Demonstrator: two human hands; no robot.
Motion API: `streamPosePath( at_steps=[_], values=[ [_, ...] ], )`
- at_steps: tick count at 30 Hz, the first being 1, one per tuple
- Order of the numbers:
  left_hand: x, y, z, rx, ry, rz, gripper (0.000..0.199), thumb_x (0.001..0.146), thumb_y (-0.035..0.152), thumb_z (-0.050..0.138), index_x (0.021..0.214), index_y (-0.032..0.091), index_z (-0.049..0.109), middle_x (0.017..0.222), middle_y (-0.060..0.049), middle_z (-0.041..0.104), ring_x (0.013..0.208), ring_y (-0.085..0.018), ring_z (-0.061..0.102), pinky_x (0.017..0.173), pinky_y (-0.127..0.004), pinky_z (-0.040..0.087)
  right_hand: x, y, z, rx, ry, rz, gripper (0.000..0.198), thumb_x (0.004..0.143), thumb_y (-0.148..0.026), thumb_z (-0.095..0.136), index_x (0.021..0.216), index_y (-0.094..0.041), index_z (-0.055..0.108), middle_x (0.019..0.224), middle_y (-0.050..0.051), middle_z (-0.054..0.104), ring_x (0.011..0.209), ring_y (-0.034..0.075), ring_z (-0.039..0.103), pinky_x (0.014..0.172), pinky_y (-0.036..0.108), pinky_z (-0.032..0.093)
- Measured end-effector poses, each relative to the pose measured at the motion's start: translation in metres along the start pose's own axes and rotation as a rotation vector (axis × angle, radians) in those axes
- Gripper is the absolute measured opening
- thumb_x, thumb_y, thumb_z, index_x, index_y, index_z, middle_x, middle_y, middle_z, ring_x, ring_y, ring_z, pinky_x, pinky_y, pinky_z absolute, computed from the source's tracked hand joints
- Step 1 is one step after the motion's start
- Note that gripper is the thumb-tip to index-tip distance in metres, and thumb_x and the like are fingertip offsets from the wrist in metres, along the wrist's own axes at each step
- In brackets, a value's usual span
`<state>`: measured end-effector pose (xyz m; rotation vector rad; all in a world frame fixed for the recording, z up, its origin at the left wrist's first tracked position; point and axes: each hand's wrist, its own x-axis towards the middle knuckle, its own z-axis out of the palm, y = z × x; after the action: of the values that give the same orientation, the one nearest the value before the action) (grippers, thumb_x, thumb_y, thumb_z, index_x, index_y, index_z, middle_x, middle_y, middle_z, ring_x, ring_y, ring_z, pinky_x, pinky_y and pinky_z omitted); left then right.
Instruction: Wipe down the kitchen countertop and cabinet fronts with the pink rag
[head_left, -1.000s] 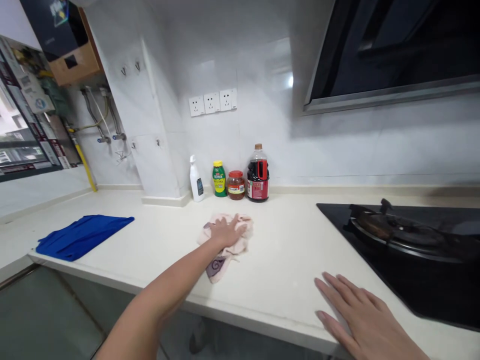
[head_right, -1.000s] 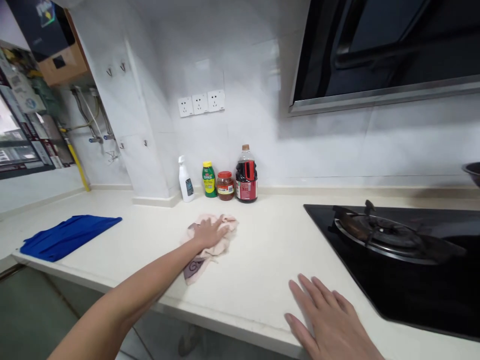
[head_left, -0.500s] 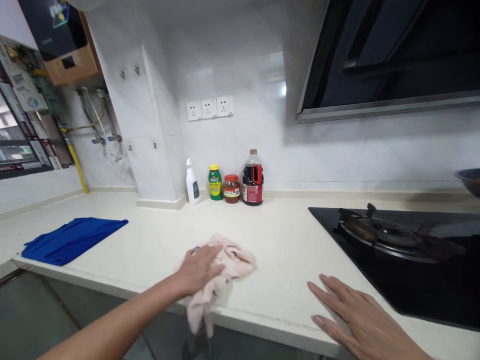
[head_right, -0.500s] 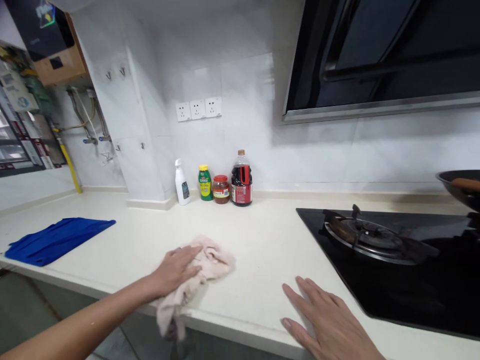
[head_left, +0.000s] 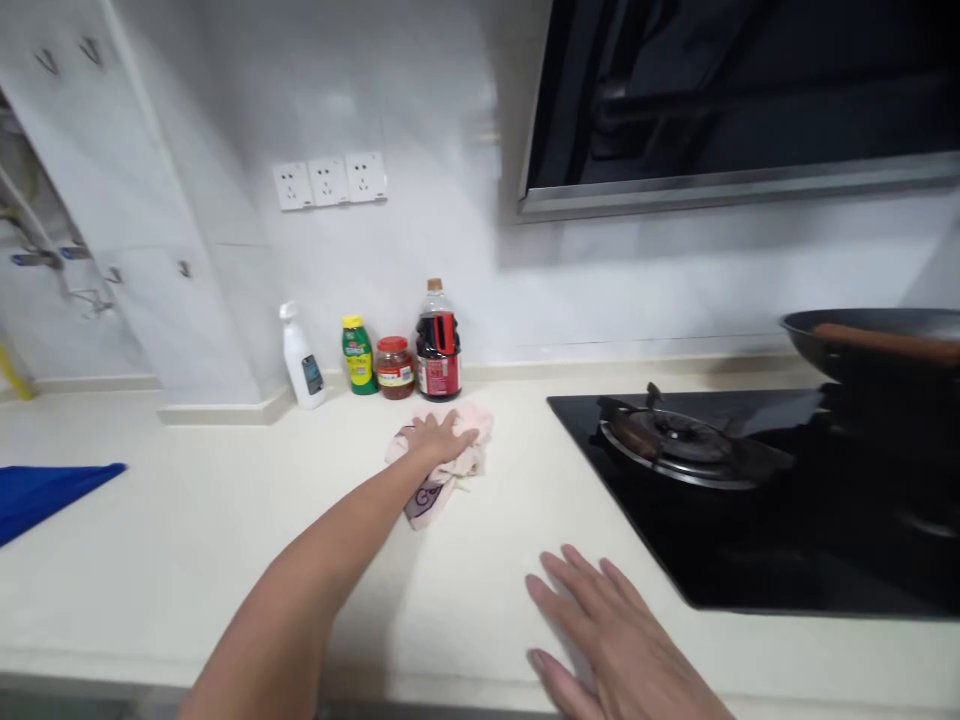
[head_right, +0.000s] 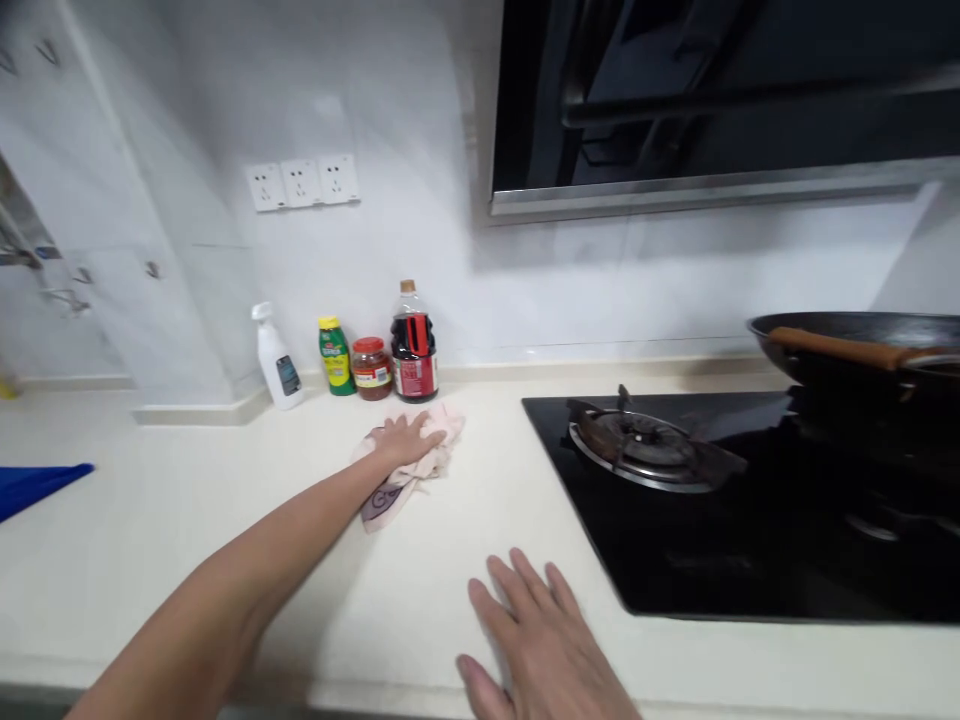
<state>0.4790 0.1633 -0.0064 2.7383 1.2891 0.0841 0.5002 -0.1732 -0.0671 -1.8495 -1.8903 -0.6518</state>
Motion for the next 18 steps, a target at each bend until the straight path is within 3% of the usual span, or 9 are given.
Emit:
streamPosePath(
  at_steps=[4,8,11,15,18],
  values=[
    [0.009,0.085,0.014,-0.029,-0.047,0.220,0.084,0.084,0.083,0.026,0.156,0.042,0.030,0.167,-0.009,0.026,0.151,-0.046,0.020,0.113,-0.072,0.014,0.009,-0.006,-0.013,0.051,-0.033,0.052,0.044,0.088,-0.035,0.065,0.130,-0.023,0.061,0.123,0.012,0.067,0.119,0.034,0.061,0.100,0.058,0.051],
    [-0.017,0.132,0.024,-0.049,-0.084,0.390,0.081,0.083,0.080,0.032,0.155,0.043,0.031,0.167,-0.007,0.027,0.150,-0.045,0.021,0.114,-0.069,0.017,0.010,-0.010,-0.019,0.178,-0.024,0.154,0.022,0.088,-0.027,0.062,0.109,-0.023,0.064,0.104,0.009,0.062,0.096,0.026,0.062,0.087,0.051,0.055],
    [-0.050,0.136,0.026,-0.061,-0.094,0.458,0.079,0.086,0.076,0.032,0.155,0.039,0.033,0.167,-0.008,0.027,0.150,-0.044,0.022,0.114,-0.067,0.018,0.000,-0.009,-0.017,0.245,0.184,0.215,0.013,0.090,-0.024,0.057,0.103,-0.022,0.061,0.105,0.010,0.055,0.099,0.025,0.058,0.081,0.044,0.054],
    [-0.111,0.123,0.025,-0.073,-0.101,0.555,0.073,0.087,0.073,0.035,0.152,0.041,0.039,0.167,-0.005,0.026,0.152,-0.040,0.020,0.118,-0.064,0.016,-0.013,-0.006,-0.012,0.201,0.531,0.161,0.018,0.088,-0.022,0.056,0.106,-0.024,0.060,0.117,0.010,0.050,0.116,0.030,0.050,0.101,0.056,0.042],
    [-0.159,0.109,0.022,-0.112,-0.151,0.662,0.071,0.087,0.074,0.038,0.150,0.043,0.041,0.169,-0.004,0.023,0.153,-0.042,0.017,0.117,-0.068,0.012,-0.016,-0.003,-0.009,0.209,0.651,0.300,0.017,0.093,-0.026,0.051,0.106,-0.023,0.061,0.123,0.011,0.049,0.122,0.032,0.046,0.103,0.057,0.038]
  ],
)
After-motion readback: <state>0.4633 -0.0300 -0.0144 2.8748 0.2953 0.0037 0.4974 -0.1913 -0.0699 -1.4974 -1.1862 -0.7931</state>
